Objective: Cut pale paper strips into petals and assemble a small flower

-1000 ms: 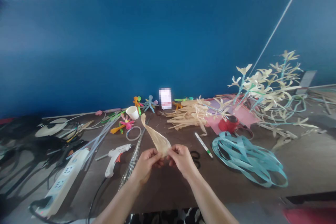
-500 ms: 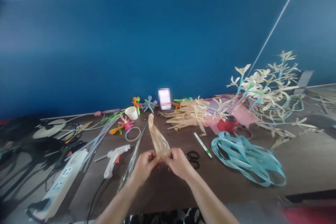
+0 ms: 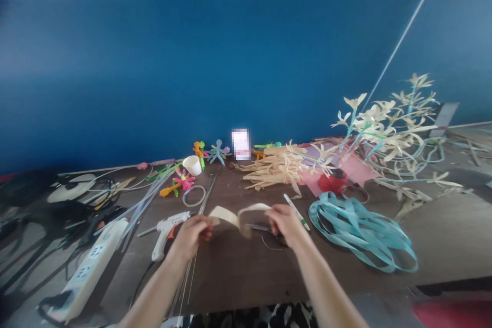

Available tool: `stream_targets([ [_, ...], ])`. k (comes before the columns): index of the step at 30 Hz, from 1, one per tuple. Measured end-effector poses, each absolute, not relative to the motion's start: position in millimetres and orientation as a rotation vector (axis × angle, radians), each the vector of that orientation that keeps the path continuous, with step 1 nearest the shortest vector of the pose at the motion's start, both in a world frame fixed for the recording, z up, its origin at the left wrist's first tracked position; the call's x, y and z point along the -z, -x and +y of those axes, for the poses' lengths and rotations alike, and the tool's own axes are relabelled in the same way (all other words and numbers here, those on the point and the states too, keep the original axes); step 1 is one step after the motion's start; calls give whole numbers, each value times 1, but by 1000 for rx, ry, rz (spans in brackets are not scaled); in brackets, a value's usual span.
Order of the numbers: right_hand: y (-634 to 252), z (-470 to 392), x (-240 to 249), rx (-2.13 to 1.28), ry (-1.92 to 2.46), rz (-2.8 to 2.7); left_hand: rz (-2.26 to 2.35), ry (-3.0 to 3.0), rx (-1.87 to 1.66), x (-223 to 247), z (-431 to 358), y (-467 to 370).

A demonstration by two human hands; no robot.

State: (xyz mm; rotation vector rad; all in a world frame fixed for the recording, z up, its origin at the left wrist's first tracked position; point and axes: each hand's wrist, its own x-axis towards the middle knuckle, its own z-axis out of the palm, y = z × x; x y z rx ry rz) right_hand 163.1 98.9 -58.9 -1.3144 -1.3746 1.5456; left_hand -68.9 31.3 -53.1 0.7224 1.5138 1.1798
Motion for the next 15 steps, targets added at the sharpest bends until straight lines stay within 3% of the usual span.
stream_targets([
  [11, -151, 100, 64, -1793, 1206, -1519, 1368, -801, -962, 59, 36, 55],
  [15, -174, 109, 50, -1703, 1125, -1345, 1576, -1000, -984, 50, 40, 80],
])
